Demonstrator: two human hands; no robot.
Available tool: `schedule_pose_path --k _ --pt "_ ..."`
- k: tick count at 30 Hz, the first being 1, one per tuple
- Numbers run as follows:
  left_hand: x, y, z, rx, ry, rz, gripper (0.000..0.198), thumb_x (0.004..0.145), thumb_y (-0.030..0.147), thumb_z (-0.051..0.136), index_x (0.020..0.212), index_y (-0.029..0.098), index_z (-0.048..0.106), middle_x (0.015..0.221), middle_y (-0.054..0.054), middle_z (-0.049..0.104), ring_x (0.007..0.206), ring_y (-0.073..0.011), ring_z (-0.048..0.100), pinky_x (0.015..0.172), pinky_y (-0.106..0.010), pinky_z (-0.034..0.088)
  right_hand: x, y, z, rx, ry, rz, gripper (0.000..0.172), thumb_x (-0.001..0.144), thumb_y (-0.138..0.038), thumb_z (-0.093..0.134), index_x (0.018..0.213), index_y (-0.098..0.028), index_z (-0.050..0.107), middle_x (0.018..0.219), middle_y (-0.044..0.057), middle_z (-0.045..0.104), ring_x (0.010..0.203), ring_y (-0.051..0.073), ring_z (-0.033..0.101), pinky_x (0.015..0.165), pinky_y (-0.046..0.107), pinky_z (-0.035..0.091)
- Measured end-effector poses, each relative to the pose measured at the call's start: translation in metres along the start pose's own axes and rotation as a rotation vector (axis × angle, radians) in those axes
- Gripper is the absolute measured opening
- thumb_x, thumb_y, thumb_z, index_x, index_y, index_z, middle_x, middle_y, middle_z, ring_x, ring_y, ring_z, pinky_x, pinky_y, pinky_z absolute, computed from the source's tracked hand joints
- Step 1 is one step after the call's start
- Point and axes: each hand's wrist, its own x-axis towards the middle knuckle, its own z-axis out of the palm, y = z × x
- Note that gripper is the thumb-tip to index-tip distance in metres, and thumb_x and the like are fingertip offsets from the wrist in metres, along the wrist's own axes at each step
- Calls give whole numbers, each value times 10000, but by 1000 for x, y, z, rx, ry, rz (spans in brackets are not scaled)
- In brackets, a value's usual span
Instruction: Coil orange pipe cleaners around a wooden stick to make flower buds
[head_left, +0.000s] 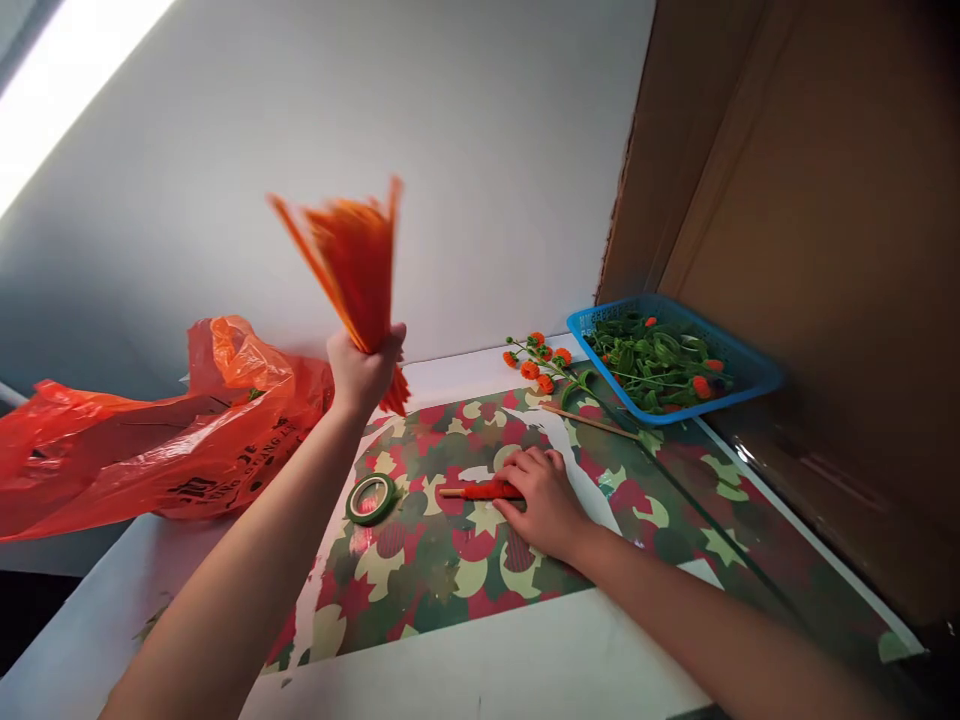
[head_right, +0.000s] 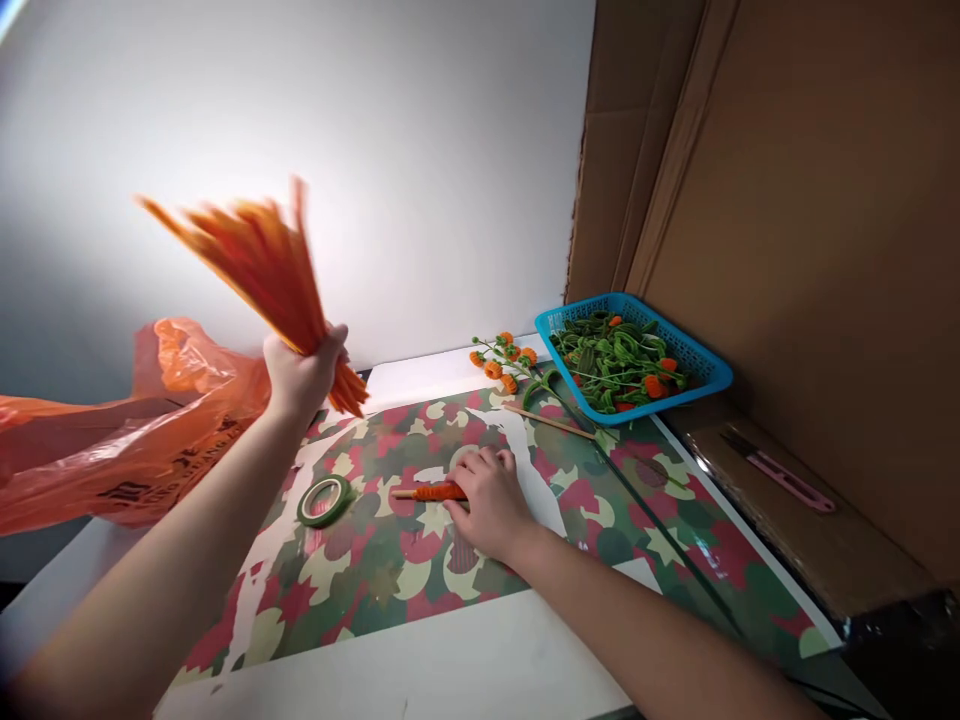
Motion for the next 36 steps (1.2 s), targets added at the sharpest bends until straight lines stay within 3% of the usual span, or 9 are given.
schedule_pose_path --k 2,5,10,16,20,25,29,33,36 --pt "5 9 -1 -385 -48 -73 164 733 332 524 666 204 447 477 58 437 424 -110 455 479 -249 419 -1 -2 -1 21 50 -6 223 767 -235 664 983 -191 626 1041 75 621 969 244 519 863 409 298" --pt "-3 11 6 -608 -172 -165 149 686 291 589 691 201 471 479 70 468 432 -101 471 489 -241 435 0 -6 -3 55 115 -16 224 780 -206 630 1004 -193 619 1057 84 605 999 240 522 887 407 314" --pt "-37 -8 21 -582 -259 -263 153 659 272 628 666 181 505 506 40 535 482 -119 526 534 -259 456 0 -7 -4 77 126 -12 184 784 -186 602 966 -201 619 1032 76 596 964 233 531 862 397 354" --pt "-56 -22 19 -542 -277 -311 175 696 332 597 681 184 506 534 24 548 519 -140 553 568 -281 469 7 -13 -8 138 181 -51 253 772 -197 601 1024 -216 585 1088 86 579 1025 251 537 908 422 395" --pt "-58 -19 18 -552 -309 -318 181 676 337 604 691 185 507 530 22 560 519 -143 551 555 -279 463 61 -41 -41 195 257 -190 481 783 -319 636 1224 -234 464 1248 107 519 1188 271 468 1003 439 382" --pt "-54 -9 15 -543 -339 -322 177 652 315 637 697 175 539 580 8 585 575 -158 595 600 -291 481 180 -89 -104 134 435 -376 592 886 -520 460 1352 -187 310 1398 127 353 1344 256 285 1089 460 266" --pt "-48 -5 10 -532 -363 -315 187 640 321 655 697 174 555 609 3 590 595 -168 609 609 -299 486 235 -115 -121 246 214 -442 539 930 -582 282 1145 -135 496 1171 95 527 1197 213 456 979 407 366" --pt "-41 -8 7 -529 -359 -295 181 637 322 648 676 172 554 571 14 561 548 -151 565 586 -293 467 234 -128 -116 239 -36 -442 524 911 -600 346 720 -139 505 854 72 602 858 145 556 772 263 403" --pt "-35 -9 6 -542 -344 -286 168 637 309 645 676 172 555 562 20 554 537 -142 546 577 -284 457 227 -137 -116 218 -89 -488 533 913 -595 342 621 -155 415 734 37 551 757 111 531 682 224 355"
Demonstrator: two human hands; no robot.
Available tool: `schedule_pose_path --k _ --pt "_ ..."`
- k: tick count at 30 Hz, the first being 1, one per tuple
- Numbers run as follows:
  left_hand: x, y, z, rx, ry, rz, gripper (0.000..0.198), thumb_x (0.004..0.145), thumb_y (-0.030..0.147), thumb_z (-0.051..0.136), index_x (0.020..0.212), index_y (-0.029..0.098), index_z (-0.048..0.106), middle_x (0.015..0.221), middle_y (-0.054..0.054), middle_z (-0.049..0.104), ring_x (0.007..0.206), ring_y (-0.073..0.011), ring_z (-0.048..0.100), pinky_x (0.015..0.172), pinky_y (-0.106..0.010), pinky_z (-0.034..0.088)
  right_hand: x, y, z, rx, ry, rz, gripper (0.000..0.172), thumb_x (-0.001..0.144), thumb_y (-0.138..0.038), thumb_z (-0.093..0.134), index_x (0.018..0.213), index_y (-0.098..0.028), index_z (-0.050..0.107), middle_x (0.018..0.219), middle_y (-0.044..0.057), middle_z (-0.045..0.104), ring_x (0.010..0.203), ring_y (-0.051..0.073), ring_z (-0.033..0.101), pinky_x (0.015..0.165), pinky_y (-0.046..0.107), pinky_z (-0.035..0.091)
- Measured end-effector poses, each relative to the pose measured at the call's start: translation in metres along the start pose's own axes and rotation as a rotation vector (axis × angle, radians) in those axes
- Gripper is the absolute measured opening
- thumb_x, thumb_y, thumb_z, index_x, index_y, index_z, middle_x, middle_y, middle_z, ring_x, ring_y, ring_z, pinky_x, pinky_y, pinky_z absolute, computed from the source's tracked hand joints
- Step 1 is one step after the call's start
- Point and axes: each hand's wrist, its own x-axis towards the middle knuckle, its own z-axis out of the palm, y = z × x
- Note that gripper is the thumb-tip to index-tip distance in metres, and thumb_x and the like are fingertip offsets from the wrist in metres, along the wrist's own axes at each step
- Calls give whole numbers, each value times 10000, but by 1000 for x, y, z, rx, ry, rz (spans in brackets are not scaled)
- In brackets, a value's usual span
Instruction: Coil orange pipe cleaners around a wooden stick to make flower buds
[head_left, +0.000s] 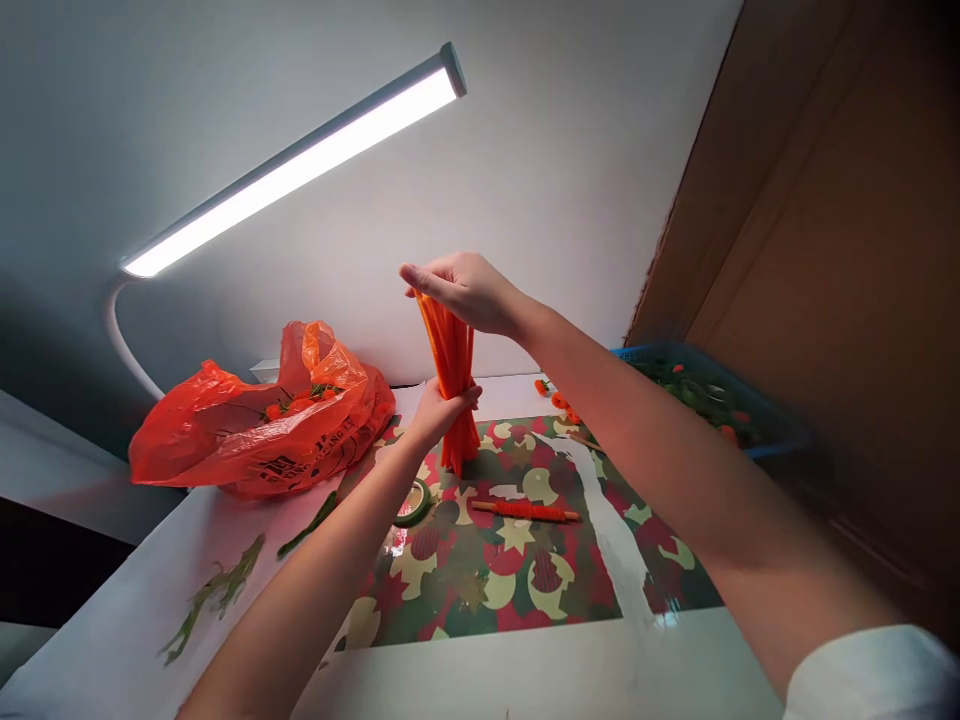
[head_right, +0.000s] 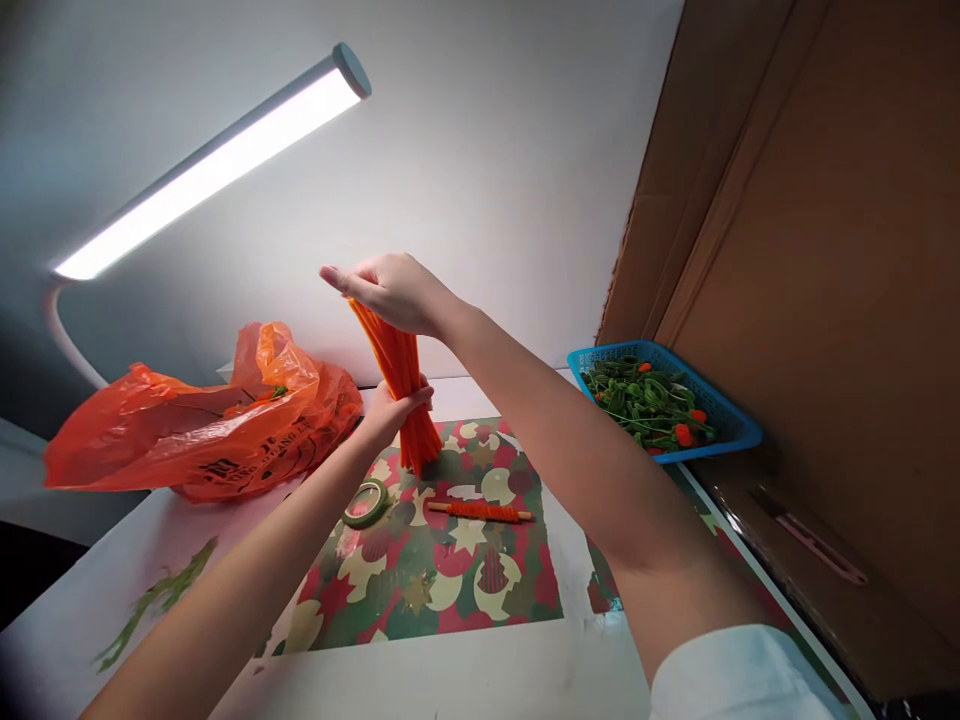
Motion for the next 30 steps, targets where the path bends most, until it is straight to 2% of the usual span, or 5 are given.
schedule_pose_path --k 5,13,20,25,30 --pt "6 7 -2 -50 6 41 165 667 314 637 690 177 548 569 27 550 548 -133 540 590 -277 463 7 -12 -2 -18 -18 -71 529 943 -559 282 621 -153 390 694 8 451 737 88 506 659 199 315" --pt "10 18 0 -104 5 85 203 711 314 644 634 178 514 488 42 500 464 -106 484 521 -261 432 6 -7 2 -111 -63 -90 545 953 -547 262 695 -116 474 656 -21 388 651 72 435 652 210 303" --pt "15 29 3 -138 3 96 207 703 290 645 606 183 496 455 57 468 421 -91 458 482 -245 413 5 -10 -5 -224 -36 -112 468 974 -454 295 816 -98 554 717 8 499 686 98 450 679 237 322" --pt "14 21 7 -131 -8 80 197 676 282 677 609 178 524 464 47 503 434 -104 484 488 -255 422 1 -14 -5 -277 37 -147 330 947 -354 380 1038 -108 581 962 62 595 849 144 501 756 262 336" --pt "12 11 4 -121 -4 64 180 640 275 722 647 162 582 517 13 579 502 -136 553 530 -266 447 -4 -11 1 -341 9 -81 314 932 -327 421 897 -101 637 786 43 590 713 127 485 651 254 318"
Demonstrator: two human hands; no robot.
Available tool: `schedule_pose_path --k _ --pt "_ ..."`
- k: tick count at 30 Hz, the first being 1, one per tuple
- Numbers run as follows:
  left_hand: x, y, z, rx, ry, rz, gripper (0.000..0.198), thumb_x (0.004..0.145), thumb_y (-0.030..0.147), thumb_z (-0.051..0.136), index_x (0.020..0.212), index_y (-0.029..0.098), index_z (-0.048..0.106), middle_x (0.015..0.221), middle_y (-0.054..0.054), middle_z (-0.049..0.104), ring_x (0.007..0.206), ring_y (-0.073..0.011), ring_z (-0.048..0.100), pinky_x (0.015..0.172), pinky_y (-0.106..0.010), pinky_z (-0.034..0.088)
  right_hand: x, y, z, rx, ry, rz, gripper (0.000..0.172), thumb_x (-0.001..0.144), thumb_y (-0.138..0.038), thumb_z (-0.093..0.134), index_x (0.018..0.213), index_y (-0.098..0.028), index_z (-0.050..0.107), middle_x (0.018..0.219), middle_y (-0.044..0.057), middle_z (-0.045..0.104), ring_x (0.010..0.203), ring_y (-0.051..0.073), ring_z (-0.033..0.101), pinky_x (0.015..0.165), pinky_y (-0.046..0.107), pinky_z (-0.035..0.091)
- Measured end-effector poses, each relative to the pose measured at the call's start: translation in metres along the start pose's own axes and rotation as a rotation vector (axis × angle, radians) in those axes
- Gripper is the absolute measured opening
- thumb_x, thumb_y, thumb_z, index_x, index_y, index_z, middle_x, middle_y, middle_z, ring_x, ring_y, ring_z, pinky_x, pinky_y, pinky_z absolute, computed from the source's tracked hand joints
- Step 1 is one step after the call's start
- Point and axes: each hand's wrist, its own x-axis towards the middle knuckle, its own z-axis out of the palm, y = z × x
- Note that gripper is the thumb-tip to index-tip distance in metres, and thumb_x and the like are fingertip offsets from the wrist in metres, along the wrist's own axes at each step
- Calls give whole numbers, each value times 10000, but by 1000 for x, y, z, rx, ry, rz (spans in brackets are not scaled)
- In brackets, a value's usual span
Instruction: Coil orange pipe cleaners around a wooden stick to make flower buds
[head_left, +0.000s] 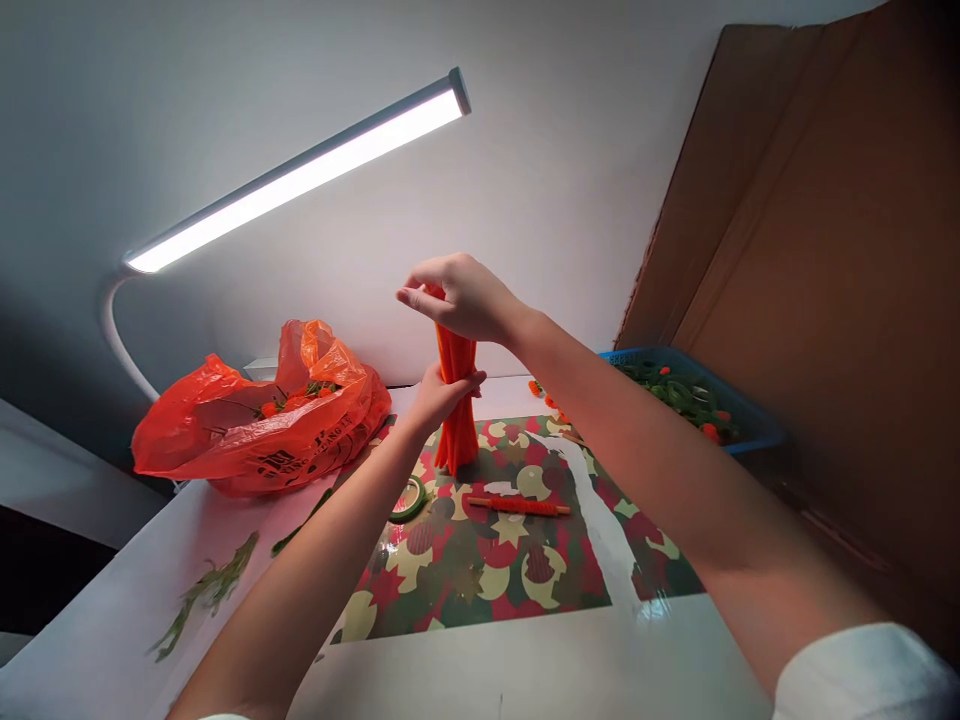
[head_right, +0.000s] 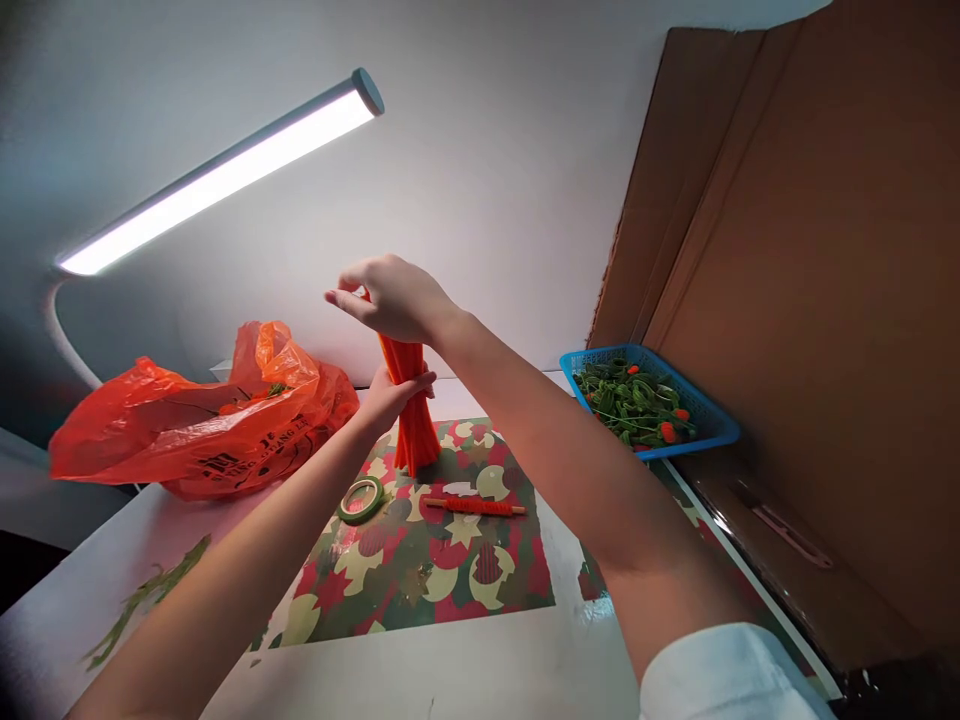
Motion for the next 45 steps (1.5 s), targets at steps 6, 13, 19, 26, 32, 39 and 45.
schedule_pose_path --k 6,13,19,26,32,39,45 --pt "3 -4 -3 -52 35 25 193 668 274 714 612 166 564 479 30 538 451 -105 487 491 -245 417 1 -2 7 -65 -18 -4 313 928 -315 436 809 -110 640 803 52 607 720 131 502 653 261 338" --pt "6 16 1 -244 55 41 170 666 217 702 598 164 556 462 38 515 428 -92 478 464 -223 399 4 -7 -1 -79 136 -28 310 937 -373 403 1058 -177 611 1078 54 630 1078 225 532 975 415 346" --pt "12 35 -6 -550 159 -19 210 680 256 681 615 181 495 461 76 457 411 -64 449 457 -195 400 -58 22 31 352 367 248 580 879 -540 443 1348 -207 372 1431 101 390 1328 268 340 1081 459 282" --pt "13 22 -8 -838 233 -238 299 707 293 676 588 178 428 452 95 420 384 -37 431 456 -176 406 -183 24 92 1395 -163 876 517 876 -608 387 1199 -217 490 1159 113 626 922 232 665 729 368 541" --pt "9 0 1 -986 306 -316 326 743 299 654 581 178 399 440 100 416 379 -30 434 456 -168 403 -227 9 87 1474 -128 1061 338 859 -477 551 906 -143 568 793 84 704 658 150 690 579 227 534" --pt "-5 -15 12 -1036 383 -339 323 699 318 692 594 179 421 487 92 477 442 -30 497 519 -161 447 -226 3 102 1495 88 1173 226 851 -336 578 771 -128 612 612 29 668 485 89 620 524 189 526" --pt "-21 -36 29 -1018 402 -414 286 678 247 697 585 178 436 502 88 492 467 -39 521 600 -187 489 -229 1 108 1357 166 1202 250 775 -370 644 691 -137 615 535 7 634 451 80 578 503 186 504"
